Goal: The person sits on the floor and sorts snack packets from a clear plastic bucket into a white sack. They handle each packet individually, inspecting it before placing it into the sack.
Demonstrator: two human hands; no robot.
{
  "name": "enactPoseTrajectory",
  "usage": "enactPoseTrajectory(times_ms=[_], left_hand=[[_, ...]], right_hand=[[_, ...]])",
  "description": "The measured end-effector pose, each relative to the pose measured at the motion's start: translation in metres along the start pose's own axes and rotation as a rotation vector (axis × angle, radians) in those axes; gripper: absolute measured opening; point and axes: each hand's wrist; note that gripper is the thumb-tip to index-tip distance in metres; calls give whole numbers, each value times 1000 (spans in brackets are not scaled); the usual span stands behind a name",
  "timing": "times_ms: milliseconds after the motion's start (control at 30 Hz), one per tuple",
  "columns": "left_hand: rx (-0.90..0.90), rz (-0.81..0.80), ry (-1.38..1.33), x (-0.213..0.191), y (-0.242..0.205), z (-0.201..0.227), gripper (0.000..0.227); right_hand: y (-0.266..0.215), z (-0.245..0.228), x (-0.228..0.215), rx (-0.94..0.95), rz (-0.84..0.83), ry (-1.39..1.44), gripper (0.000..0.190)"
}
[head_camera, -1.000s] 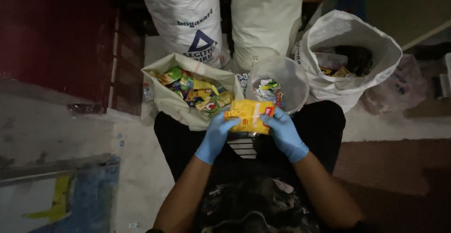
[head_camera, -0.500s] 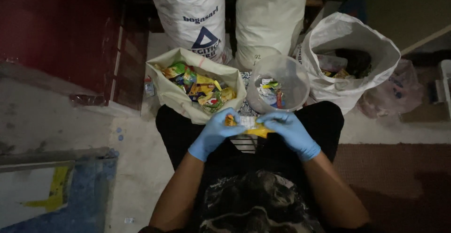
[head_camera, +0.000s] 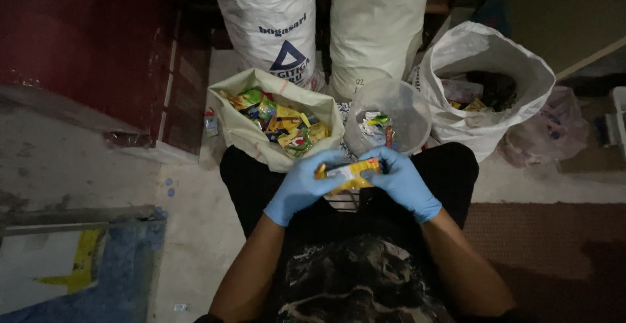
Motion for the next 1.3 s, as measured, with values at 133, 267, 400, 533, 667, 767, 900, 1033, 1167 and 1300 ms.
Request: enactPoseTrajectory(times_ms=[133, 267, 400, 533, 667, 767, 900, 1033, 1167, 1300], left_hand=[[-194, -52, 51, 28, 5, -29, 39], [-266, 237, -193, 47, 21, -71, 28], [-292, 298, -442, 58, 23, -73, 28], [-106, 272, -467, 51, 17, -68, 27], [134, 253, -282, 36, 15, -77, 27], [264, 281, -330, 35, 5, -35, 10], [328, 310, -397, 36, -1, -8, 16], [56, 26, -165, 14, -9, 21, 39], [-54, 56, -178, 20, -10, 31, 66], [-128, 103, -240, 30, 5, -32, 34]], right_hand=[[5, -17, 10, -109, -9, -118, 48], [13, -8, 22, -164, 48, 141, 72], [18, 34, 25, -59, 12, 246, 53], [3, -3, 27, -109, -87, 216, 44], [1, 18, 22, -79, -109, 424, 50], [3, -8, 24, -2, -185, 111, 44], [4, -2, 25, 53, -111, 73, 32], [11, 8, 24, -63, 29, 41, 26], [11, 30, 23, -189, 76, 23, 25], [14, 49, 23, -211, 100, 54, 21]])
Point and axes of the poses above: each hand's wrist, its own y-axis towards the middle knuckle, its own x-axis out of the palm, z = x × y, and after that the axes turned 4 degrees about -x, right-handed
